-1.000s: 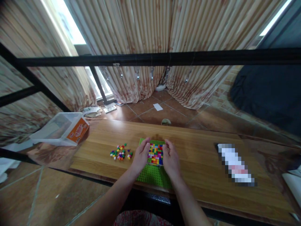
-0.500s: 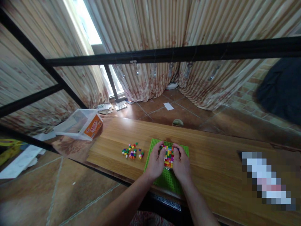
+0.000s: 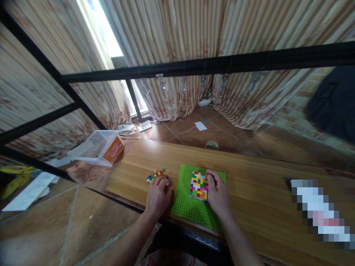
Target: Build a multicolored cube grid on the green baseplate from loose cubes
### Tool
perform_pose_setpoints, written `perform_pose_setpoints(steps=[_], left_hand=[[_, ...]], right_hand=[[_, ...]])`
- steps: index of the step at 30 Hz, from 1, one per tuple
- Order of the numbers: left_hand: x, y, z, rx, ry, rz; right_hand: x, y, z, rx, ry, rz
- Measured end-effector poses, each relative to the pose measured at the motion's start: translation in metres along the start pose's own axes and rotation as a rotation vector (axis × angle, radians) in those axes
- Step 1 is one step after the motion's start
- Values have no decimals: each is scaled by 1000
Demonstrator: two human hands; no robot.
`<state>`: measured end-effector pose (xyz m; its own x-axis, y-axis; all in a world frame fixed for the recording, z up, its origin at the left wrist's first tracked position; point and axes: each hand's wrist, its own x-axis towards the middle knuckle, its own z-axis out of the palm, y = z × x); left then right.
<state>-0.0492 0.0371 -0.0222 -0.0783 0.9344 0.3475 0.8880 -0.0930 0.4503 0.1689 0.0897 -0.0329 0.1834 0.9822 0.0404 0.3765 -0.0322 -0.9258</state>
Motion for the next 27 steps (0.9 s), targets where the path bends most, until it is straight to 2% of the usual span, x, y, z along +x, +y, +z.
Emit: perform_pose_setpoints(steps=[5, 11, 15, 18, 20, 23, 27], left_hand=[[3, 1, 5, 64, 19, 17], [7, -2, 1, 60, 17, 26], [11, 11, -5, -94, -12, 43], [16, 24, -6, -274, -76, 15], [20, 32, -3, -377, -93, -4], [26, 41, 4, -467, -81, -21], [31, 47, 10, -517, -75, -42]], right_hand=[[1, 3, 0, 12, -9, 3], [2, 9, 4, 70, 25, -2], [1, 6, 1, 224, 75, 49], [-2, 6, -14, 305, 180, 43], [-4, 12, -31, 246, 260, -8], [-10, 31, -57, 5, 357, -69], [-16, 52, -73, -242, 394, -117]])
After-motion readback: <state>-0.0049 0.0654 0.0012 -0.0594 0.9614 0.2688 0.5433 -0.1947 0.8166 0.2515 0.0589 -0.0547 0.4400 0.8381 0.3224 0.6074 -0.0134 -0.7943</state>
